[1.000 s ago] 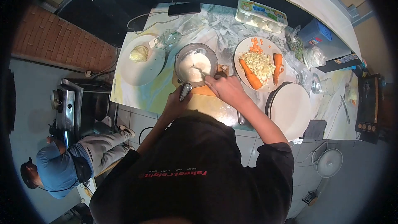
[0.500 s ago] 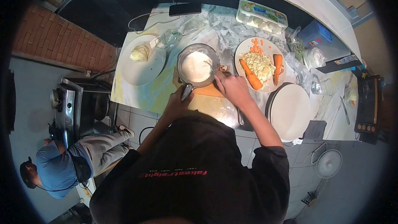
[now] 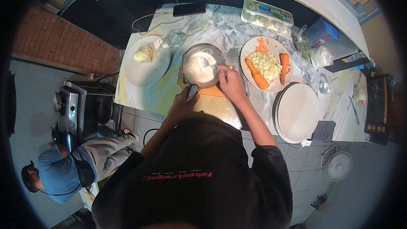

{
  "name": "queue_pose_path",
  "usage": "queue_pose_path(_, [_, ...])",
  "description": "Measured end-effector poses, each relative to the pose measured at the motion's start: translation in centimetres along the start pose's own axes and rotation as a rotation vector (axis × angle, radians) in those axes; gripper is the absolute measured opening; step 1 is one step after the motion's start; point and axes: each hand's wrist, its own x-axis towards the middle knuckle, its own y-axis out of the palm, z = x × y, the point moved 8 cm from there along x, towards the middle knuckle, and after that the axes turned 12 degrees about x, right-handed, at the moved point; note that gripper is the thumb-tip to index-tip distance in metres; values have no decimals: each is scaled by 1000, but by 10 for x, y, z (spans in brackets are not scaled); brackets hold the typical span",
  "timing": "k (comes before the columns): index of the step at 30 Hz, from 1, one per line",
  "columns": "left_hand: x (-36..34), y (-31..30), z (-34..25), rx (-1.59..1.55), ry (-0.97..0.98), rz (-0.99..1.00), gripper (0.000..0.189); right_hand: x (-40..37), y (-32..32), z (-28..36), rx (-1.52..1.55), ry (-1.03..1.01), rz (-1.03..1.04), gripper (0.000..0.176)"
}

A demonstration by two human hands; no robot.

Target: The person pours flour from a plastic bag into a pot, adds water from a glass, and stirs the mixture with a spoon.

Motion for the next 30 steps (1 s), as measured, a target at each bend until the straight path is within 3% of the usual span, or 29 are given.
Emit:
queue_pose_path(4, [0, -2, 1, 22, 11, -12, 43, -14, -12, 28, -349, -127, 35, 26])
queue_pose_path(8, [-3, 0, -5, 19, 20, -8, 45, -31, -5, 37, -407, -63, 175, 27])
queue_pose_path(11, [-4, 1, -4, -6, 25, -17, 44, -30, 10, 20, -144, 34, 176, 29])
queue_pose_path(15, [-4, 1, -5, -2, 46, -24, 43, -13, 27, 7, -36, 131, 177, 29])
queue_pose_path(17, [-3, 0, -3, 23, 34, -27, 42, -8, 18, 21, -137, -64, -7, 26])
queue_pose_path(20, [-3, -3, -4, 4, 6, -34, 35, -17, 0, 23, -301, -112, -131, 25])
queue_pose_path(22, [-3, -1, 0, 12, 3, -31, 35, -30, -6, 23, -291, -64, -119, 24])
queue_pose_path(24, [-3, 2, -1, 21, 6, -20, 34, -43, -2, 11, -342, 119, 32, 27])
queue_pose_path(30, [-1, 0, -5, -29, -6, -7, 33, -34, 17, 24, -17, 62, 9, 28])
